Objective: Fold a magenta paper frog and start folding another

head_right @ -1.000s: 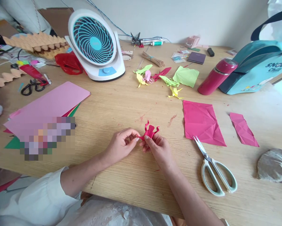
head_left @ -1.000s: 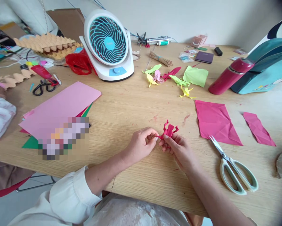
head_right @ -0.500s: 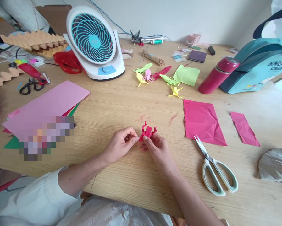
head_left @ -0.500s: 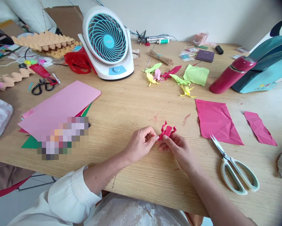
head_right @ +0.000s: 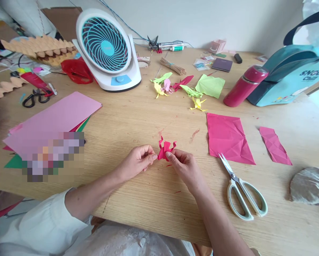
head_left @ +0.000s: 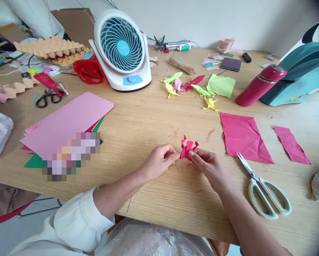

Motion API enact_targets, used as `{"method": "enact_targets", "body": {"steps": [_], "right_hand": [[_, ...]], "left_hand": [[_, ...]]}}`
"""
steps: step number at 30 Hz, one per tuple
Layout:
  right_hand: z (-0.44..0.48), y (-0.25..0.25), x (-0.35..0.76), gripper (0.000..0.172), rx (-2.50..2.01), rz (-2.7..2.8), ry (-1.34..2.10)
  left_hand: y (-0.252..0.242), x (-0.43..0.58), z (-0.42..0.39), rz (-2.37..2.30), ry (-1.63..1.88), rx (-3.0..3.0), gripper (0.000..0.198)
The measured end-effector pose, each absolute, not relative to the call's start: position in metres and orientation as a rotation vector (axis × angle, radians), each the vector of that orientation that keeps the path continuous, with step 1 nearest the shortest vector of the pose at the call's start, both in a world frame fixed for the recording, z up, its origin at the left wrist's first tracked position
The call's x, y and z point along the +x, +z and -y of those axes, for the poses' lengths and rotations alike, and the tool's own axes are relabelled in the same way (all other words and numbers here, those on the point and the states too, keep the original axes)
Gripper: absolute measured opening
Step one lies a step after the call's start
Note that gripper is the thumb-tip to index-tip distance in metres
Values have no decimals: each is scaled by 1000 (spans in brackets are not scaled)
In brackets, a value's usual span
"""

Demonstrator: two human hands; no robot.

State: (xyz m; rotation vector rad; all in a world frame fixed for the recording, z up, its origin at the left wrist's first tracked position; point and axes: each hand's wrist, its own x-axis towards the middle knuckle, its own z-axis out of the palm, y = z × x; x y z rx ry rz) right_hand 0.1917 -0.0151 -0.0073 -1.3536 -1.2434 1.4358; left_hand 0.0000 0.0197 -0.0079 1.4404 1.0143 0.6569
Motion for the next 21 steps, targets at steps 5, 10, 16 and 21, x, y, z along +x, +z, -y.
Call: {"method": "enact_targets", "body": {"steps": [5,10,16,21], "right_hand": [[14,-4,191,52,-1363,1199,1478],[13,0,190,54,-1393,1174,1460],[14,-1,189,50,-1389,1195,1412],[15,-5,187,45,-1378,1222,1403]], "left_hand": [[-9,0,-21,-992,627,1357,35],[-10,-2,-24,-994,622,1330,36],[-12,-3,-25,-995,630,1435,28],[-10,-2,-27,-959,691,1443,20]]}}
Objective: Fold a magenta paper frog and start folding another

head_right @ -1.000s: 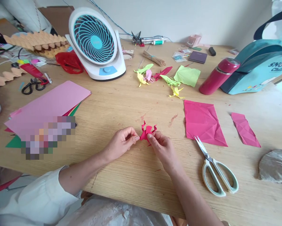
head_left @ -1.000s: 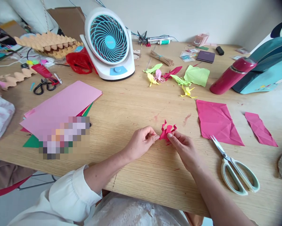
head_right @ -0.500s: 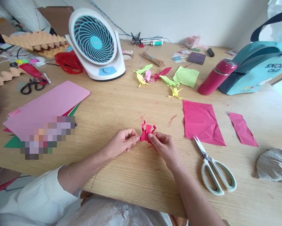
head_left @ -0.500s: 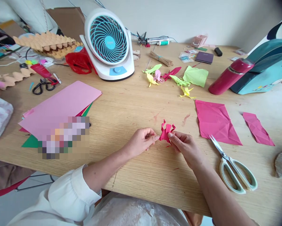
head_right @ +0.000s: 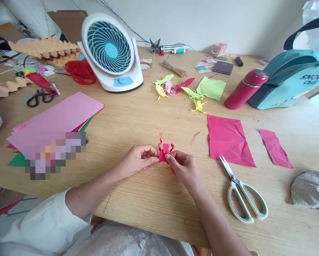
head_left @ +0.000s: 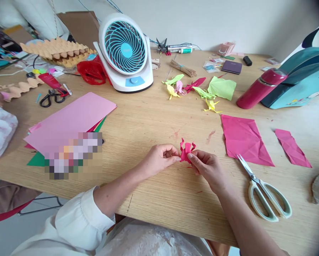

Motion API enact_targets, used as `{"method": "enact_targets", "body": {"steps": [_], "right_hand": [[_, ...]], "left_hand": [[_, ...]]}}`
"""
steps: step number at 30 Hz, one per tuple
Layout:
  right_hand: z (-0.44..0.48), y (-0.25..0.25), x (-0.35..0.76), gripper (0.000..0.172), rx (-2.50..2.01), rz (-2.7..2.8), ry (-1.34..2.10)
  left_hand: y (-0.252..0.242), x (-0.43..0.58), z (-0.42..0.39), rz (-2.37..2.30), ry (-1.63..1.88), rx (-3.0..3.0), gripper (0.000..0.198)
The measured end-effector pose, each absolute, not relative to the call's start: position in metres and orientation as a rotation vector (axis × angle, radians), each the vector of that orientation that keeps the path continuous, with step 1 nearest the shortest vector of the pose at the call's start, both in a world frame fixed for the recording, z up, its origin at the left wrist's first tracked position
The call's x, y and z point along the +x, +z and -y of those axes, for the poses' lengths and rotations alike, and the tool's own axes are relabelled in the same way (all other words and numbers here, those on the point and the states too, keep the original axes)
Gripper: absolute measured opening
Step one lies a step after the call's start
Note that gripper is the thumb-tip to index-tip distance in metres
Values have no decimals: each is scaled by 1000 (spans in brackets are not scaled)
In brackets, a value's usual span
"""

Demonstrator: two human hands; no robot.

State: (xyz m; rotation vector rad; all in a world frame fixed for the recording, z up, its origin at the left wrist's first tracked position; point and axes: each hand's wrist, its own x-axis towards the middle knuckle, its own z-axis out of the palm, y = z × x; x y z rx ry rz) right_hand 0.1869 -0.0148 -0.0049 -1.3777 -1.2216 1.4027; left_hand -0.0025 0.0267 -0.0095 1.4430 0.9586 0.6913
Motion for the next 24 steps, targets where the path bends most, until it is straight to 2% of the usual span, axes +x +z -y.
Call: {"method": "enact_targets", "body": {"steps": [10,17,24], "right_hand": [[25,-4,172,40,-1454,1347,1184],[21,-4,185,44,-1470,1250,1223],[19,-5,184,40,-1378,1185,1448]], "left_hand": [[-5,-4,-27,-939,636,1380,32],[-10,-8,-33,-955,680,1389,33],[-9,-10,-36,-993,693,1415,33]]}}
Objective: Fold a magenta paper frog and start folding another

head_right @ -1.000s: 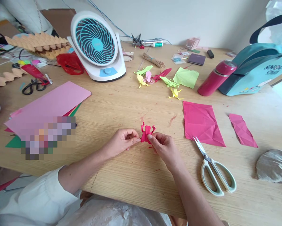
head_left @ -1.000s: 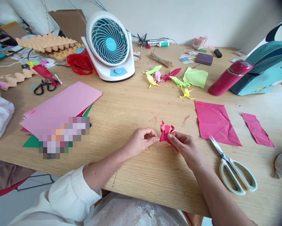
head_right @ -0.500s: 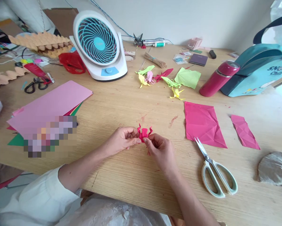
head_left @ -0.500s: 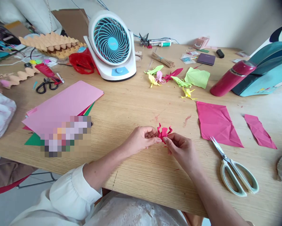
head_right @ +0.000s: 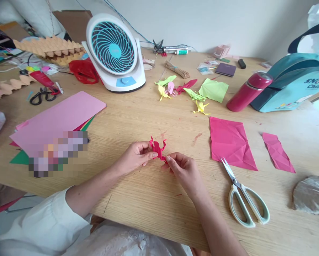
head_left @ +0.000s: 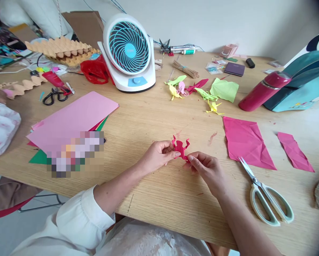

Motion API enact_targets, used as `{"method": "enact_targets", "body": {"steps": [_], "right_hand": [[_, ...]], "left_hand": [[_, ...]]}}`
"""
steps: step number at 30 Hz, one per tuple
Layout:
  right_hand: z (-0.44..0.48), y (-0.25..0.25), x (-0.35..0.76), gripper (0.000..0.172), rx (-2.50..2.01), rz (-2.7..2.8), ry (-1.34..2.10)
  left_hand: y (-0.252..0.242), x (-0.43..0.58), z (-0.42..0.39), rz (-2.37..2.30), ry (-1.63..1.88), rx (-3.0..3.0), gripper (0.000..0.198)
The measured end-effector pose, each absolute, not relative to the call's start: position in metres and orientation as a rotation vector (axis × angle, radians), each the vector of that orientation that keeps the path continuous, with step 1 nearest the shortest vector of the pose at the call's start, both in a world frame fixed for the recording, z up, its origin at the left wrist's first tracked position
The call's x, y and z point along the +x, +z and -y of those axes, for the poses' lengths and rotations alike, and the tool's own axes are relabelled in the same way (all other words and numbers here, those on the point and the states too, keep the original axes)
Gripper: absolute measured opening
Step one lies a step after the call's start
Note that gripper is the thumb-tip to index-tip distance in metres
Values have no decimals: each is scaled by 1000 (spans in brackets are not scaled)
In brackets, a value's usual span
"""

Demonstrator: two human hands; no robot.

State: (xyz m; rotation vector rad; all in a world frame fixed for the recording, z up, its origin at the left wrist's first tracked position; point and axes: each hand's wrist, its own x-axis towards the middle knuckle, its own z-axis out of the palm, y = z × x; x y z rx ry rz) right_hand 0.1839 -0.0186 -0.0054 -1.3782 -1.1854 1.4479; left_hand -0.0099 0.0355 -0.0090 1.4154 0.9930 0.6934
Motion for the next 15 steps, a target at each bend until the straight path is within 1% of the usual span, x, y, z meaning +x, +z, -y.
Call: {"method": "enact_targets", "body": {"steps": [5,9,13,14,15], "right_hand": [[17,-13,182,32,-1316,1120,1422],[18,-15,180,26,-1320,1216,1338],[22,-16,177,22,-1460,1410,1191],[23,-17,176,20,-1489,1458,1148],[23,-17,176,19,-1513,1505,1101]], "left_hand": [[-12,-9,-36,-1021,659,1418,34],[-15,-10,-37,-1058,625,1421,33],[-18,-8,-35,-1180,654,1595,19],[-18,-8,-34,-1207,688,1643,21],[-19,-7,-33,-1228,717,1683,26]]}}
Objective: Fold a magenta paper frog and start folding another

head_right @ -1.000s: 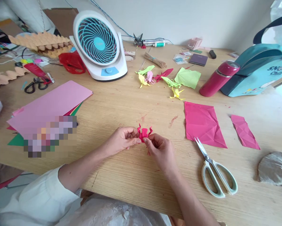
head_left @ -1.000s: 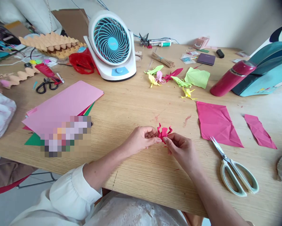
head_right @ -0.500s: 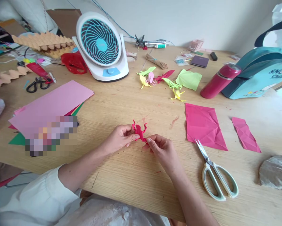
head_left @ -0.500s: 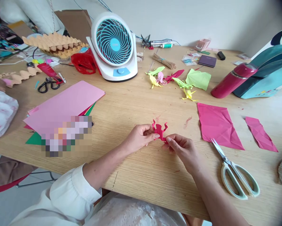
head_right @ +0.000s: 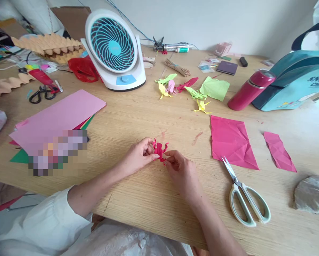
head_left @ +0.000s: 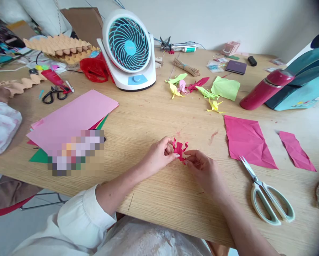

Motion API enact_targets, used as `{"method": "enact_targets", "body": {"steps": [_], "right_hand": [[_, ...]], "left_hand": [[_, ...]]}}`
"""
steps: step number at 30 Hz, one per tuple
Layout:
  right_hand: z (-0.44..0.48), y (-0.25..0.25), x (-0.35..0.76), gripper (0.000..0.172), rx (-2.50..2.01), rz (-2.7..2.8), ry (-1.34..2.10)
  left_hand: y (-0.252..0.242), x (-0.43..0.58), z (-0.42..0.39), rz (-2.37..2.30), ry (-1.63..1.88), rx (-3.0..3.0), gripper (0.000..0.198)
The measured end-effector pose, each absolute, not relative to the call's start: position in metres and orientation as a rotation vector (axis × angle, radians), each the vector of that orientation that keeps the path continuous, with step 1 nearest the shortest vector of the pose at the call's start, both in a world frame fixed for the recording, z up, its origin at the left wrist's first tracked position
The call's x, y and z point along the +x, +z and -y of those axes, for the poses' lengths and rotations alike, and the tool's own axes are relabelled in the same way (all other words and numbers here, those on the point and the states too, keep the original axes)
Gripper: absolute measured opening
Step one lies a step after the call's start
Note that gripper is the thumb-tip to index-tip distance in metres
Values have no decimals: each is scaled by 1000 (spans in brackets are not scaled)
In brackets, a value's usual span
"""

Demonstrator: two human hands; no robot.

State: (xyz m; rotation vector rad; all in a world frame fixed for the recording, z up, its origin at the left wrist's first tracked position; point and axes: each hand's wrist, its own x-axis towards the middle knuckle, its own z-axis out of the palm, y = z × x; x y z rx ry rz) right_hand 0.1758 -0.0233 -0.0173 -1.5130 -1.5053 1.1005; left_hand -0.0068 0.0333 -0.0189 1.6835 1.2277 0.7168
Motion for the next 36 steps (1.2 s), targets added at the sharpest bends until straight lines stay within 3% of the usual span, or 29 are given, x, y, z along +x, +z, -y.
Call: {"method": "enact_targets", "body": {"steps": [4,14,26,36], "right_hand": [[24,-20,175,15,-1554,1719,865],[20,-32,172,16,-1479,1959,491],[20,-28,174,19,-1534,1934,484],[21,-24,175,17,-1527,1896,521]], "left_hand": [[-19,-5,-29,-1277,711,1775,42],[-14,-3,-24,-1315,666,1991,30],[-11,-22,-32,-1264,601,2069,15],[-9,-25,-34,-1272,577,2055,14]]}}
